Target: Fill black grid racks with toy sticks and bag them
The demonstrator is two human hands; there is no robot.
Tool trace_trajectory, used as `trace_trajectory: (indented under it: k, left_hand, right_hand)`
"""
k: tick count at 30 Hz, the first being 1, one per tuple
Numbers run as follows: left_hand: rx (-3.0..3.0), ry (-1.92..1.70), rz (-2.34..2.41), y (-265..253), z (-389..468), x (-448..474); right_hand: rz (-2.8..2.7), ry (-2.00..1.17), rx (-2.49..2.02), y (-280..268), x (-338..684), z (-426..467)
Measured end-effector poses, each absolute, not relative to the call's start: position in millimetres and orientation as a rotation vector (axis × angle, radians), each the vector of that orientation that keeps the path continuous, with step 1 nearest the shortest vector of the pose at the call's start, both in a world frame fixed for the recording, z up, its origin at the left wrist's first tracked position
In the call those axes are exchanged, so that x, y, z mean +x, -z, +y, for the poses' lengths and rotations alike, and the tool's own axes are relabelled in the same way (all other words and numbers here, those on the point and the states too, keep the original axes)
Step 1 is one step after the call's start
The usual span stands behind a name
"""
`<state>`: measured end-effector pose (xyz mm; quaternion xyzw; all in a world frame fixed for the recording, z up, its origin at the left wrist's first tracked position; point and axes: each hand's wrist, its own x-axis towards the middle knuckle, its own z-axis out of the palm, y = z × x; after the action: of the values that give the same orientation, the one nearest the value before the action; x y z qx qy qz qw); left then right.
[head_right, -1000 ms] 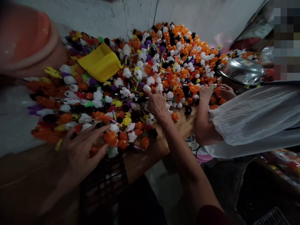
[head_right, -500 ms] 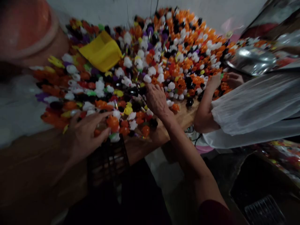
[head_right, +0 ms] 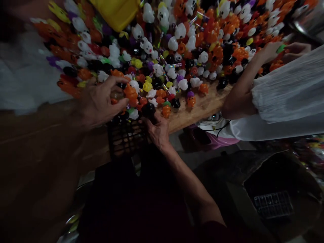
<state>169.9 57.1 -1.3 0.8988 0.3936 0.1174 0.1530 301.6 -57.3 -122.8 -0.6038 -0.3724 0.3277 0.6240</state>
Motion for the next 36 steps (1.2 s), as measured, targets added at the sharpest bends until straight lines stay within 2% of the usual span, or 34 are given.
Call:
trace_trajectory:
  k: [3, 12, 27, 36]
  left_hand:
    - [2.594, -0.344, 1.102, 3.1, 58.6, 168.5]
    - [2.588, -0.417, 1.102, 5.9, 59.1, 166.5]
    - [2.553, -0.55, 0.934, 1.3, 58.1, 161.3]
    - [2.798, -0.724, 0.74, 3.1, 48.8, 154.7]
  right_hand:
    - [-0.874, -0.706, -1.397, 121.5, 297.2, -50.4]
    - [-1.277, -0.196, -1.655, 131.6, 292.6, -52.4]
    - [-1.384, -0.132, -1.644, 132.8, 296.5, -55.1]
    - [-1.503, -0.165, -1.596, 127.3, 294.9, -53.9]
